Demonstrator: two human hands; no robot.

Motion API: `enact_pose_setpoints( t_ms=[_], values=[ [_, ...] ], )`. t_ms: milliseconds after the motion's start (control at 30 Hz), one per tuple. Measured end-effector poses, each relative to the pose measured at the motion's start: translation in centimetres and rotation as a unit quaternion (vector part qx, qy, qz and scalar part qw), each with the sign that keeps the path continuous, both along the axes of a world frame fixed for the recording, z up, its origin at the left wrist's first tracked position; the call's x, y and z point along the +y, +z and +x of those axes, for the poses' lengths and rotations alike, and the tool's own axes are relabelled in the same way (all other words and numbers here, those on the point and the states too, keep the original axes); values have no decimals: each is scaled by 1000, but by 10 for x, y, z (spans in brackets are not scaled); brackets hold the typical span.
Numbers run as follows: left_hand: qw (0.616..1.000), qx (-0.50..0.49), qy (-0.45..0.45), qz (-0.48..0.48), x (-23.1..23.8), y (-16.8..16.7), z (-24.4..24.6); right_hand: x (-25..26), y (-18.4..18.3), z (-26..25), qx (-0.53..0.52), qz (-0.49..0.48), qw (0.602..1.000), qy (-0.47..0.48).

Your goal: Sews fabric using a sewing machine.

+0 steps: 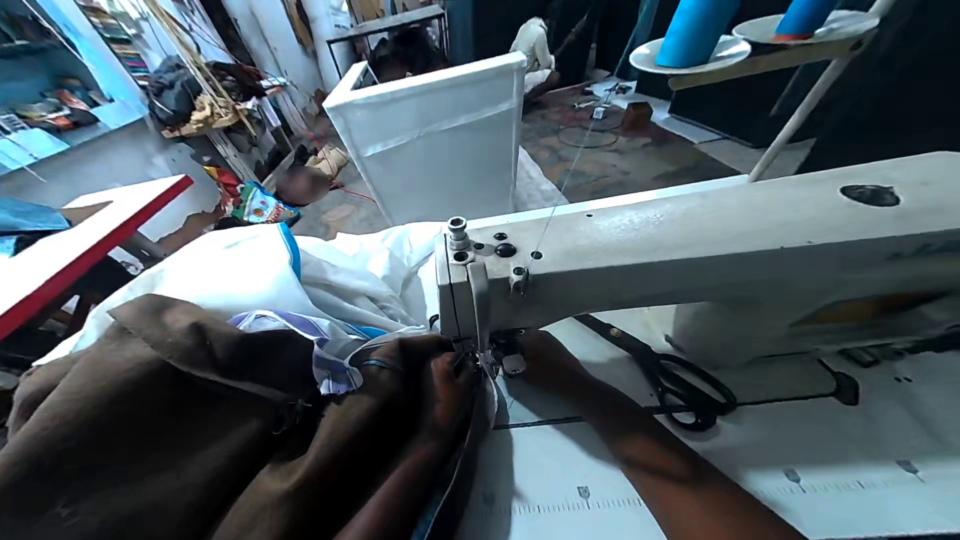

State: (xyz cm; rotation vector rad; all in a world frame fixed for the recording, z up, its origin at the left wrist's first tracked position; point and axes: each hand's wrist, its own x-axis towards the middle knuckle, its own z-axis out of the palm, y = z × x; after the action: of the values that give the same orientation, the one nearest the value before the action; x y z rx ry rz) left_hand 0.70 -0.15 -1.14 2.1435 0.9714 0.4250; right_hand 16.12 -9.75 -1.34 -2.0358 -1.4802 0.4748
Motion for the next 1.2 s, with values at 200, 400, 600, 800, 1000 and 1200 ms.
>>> enact_pose_setpoints(
  t_ms=[200, 400, 600, 800, 1000, 1200],
  values=[
    [1000, 10, 8, -5, -1, 0, -1, -1, -6, 2, 1, 22, 1000, 7],
    [1000, -15, 14, 8, 1, -10, -1, -2, -6, 2, 11, 32, 999, 5],
    [999, -36, 30, 12, -1, -9, -1, -5, -5, 2, 2, 35, 999, 16],
    [999, -17, 34, 12, -4, -2, -2, -6, 1, 0, 14, 40, 999, 23],
    [999, 8, 27, 44, -8, 4, -2, -5, -3, 1, 22, 61, 997, 37],
    [998, 5, 27, 50, -9, 4, -3, -5, -6, 1, 28, 81, 996, 38]
  ],
)
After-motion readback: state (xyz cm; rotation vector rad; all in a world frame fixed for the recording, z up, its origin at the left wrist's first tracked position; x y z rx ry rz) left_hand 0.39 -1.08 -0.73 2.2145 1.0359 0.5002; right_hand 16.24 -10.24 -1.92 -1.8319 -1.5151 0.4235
